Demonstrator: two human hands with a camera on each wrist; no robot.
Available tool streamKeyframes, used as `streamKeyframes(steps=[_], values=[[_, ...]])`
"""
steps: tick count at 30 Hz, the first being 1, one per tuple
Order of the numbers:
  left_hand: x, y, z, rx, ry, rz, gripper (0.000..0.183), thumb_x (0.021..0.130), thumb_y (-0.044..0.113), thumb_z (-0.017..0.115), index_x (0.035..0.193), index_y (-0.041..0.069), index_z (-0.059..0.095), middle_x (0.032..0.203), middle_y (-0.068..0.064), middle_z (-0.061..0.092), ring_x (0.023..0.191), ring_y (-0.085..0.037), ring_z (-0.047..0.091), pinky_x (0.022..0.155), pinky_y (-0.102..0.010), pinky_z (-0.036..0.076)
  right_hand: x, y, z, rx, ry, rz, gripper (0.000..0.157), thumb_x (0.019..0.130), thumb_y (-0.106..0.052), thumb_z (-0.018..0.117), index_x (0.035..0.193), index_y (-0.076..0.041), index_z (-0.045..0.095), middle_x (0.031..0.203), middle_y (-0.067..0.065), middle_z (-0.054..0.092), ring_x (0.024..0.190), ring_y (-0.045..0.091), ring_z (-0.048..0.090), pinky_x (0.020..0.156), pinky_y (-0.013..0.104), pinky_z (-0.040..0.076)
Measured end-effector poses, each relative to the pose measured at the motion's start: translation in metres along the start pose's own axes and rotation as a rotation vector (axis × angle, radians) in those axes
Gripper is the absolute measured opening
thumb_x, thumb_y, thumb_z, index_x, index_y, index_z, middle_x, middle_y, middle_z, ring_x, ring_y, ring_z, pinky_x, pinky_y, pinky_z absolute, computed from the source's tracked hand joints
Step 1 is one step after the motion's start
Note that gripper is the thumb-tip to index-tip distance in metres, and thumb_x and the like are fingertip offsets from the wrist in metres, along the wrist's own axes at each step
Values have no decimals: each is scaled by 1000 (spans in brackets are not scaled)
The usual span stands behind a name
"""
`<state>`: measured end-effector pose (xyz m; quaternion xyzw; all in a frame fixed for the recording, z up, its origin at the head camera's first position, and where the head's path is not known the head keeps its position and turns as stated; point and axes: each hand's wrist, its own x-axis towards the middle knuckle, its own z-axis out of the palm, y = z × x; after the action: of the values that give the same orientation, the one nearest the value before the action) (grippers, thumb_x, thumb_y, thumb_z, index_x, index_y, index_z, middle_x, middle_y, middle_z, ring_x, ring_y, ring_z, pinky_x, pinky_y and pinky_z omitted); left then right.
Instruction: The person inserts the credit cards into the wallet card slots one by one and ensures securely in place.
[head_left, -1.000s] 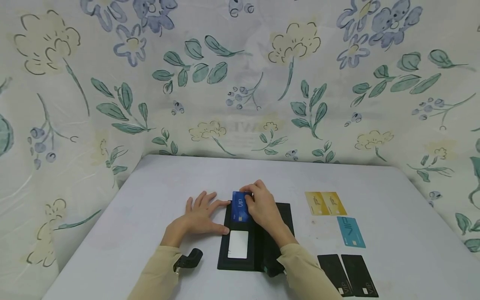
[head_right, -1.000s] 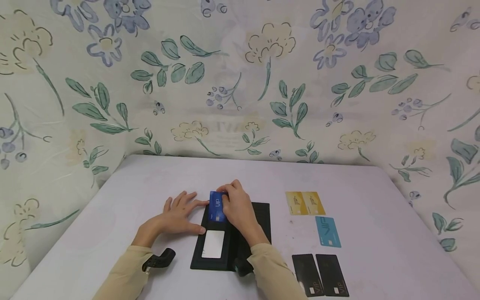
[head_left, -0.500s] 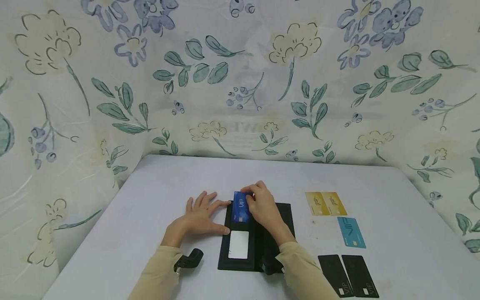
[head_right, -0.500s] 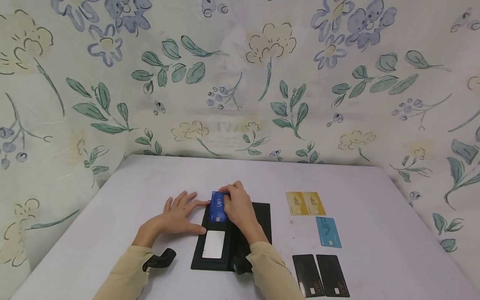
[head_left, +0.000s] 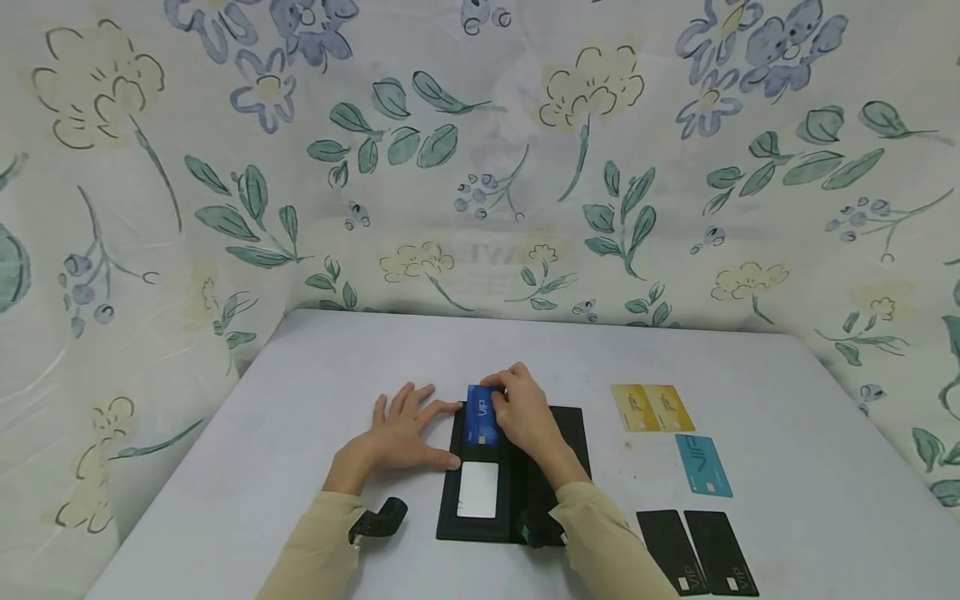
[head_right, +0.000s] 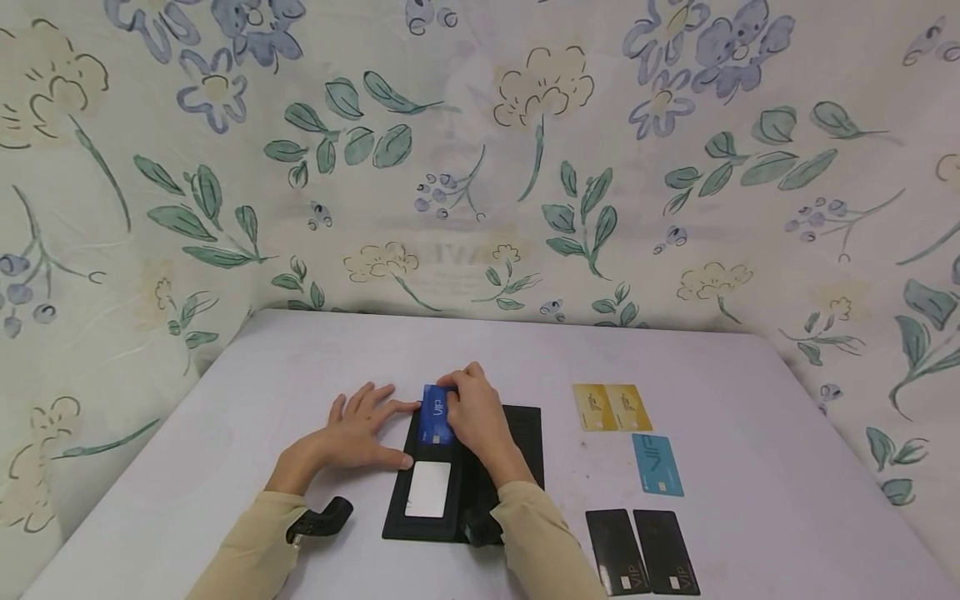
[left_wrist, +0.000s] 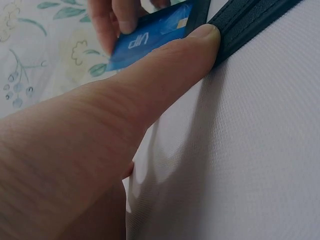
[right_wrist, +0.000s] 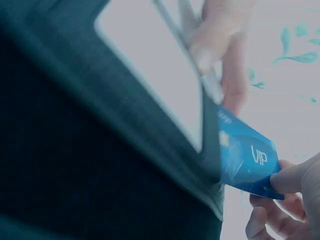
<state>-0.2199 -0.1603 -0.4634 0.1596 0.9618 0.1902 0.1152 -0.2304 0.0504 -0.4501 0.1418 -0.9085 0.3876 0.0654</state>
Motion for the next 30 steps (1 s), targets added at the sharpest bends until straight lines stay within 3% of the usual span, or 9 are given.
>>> streamKeyframes(steps=[30], values=[[-2, 1, -2, -13, 4, 10, 83, 76, 60, 74, 147, 28, 44, 162, -18, 17, 149, -46, 0, 112, -70, -8, -6, 16, 8, -43, -45, -20, 23, 96, -3, 58, 115, -5, 70, 99, 7, 54, 86, 18, 54, 83, 38, 52]])
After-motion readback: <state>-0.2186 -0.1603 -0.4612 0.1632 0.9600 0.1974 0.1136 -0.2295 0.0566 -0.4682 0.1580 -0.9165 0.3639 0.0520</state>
